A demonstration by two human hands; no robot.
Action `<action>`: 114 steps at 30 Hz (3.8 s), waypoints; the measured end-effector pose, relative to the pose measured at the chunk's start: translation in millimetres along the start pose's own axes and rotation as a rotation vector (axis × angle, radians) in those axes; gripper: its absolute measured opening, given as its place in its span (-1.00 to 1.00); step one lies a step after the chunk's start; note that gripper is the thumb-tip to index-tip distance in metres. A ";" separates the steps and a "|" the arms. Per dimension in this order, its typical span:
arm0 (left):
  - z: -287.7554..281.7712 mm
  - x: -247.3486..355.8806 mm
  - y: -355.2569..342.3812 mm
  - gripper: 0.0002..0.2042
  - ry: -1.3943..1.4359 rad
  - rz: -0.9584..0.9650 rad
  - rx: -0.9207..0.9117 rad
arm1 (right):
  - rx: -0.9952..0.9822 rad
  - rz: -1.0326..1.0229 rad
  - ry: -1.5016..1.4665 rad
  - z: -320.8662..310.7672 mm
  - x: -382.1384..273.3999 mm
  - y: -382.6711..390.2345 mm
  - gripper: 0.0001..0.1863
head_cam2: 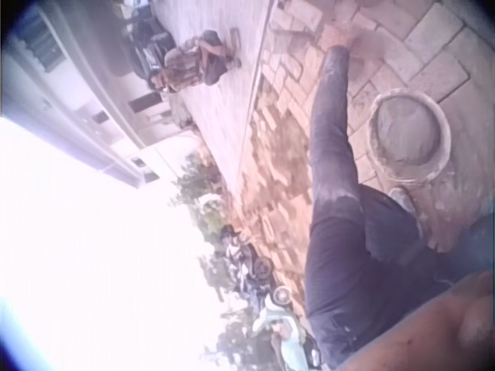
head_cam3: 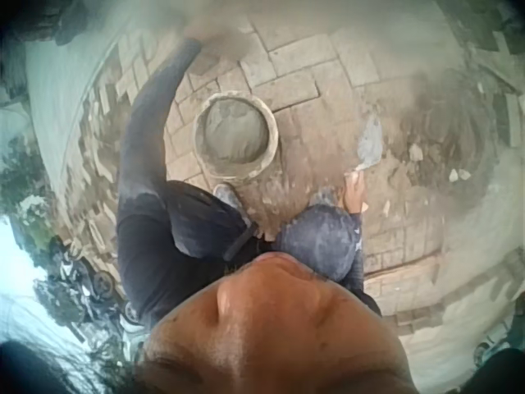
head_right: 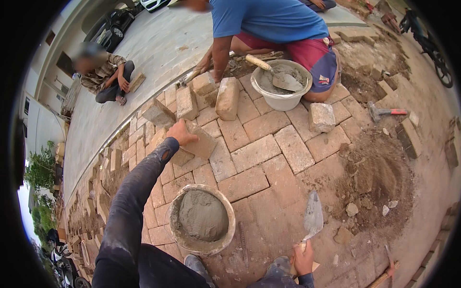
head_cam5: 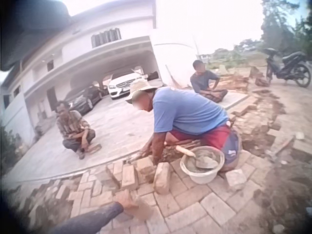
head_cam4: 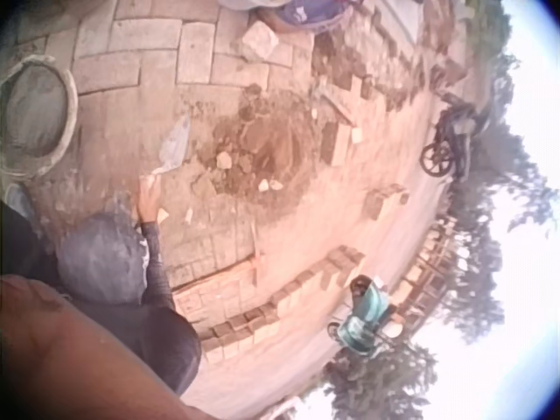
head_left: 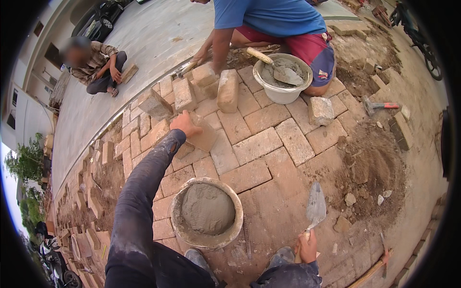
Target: The person scoops mortar from a bucket using a trowel and applies it to the ground and bricks. They then place and adjust the bricks to form a patterned walkway, occasionally tapping them with the trowel to level them.
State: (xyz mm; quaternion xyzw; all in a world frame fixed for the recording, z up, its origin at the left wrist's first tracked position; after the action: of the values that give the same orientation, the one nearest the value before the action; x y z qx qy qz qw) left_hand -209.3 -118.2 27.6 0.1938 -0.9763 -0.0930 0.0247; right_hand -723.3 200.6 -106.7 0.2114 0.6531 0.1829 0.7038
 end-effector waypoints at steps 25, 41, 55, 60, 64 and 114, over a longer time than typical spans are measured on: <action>123.4 141.5 -151.7 0.03 0.354 -0.254 0.278 | 0.398 -0.414 1.135 28.4 -29.5 -134.6 -0.49; 86.9 138.0 -68.4 -0.21 0.080 0.029 0.216 | 0.412 -0.419 1.092 27.9 -28.2 -134.9 -0.58; -6.4 163.0 132.8 -0.13 0.031 0.696 -0.316 | 0.431 -0.487 1.013 25.5 -22.6 -136.0 -0.63; 27.4 181.1 210.1 -0.16 0.077 0.961 -0.142 | 0.502 -0.687 0.893 23.8 -33.4 -121.7 -0.61; 44.6 165.6 221.6 -0.11 0.157 0.943 0.031 | 0.174 -0.298 0.436 48.9 -58.2 -64.7 -0.61; 47.3 179.1 211.3 -0.26 0.096 0.873 0.164 | 0.035 -0.344 0.437 84.3 -75.9 -2.0 -0.68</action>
State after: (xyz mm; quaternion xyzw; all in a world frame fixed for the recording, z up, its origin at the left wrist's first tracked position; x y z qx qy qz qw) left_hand -457.7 13.1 23.7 -0.2309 -0.9686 0.0130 0.0912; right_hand -645.4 153.4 -39.0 0.0653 0.8187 0.0907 0.5632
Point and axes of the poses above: each hand's wrist, its own y-axis away from the middle knuckle, its own z-axis out of the palm, x = y × z, the point moved 1 cm from there along -y, towards the middle knuckle, and after that the axes turned 2 degrees about -x, right-handed, at the moved point
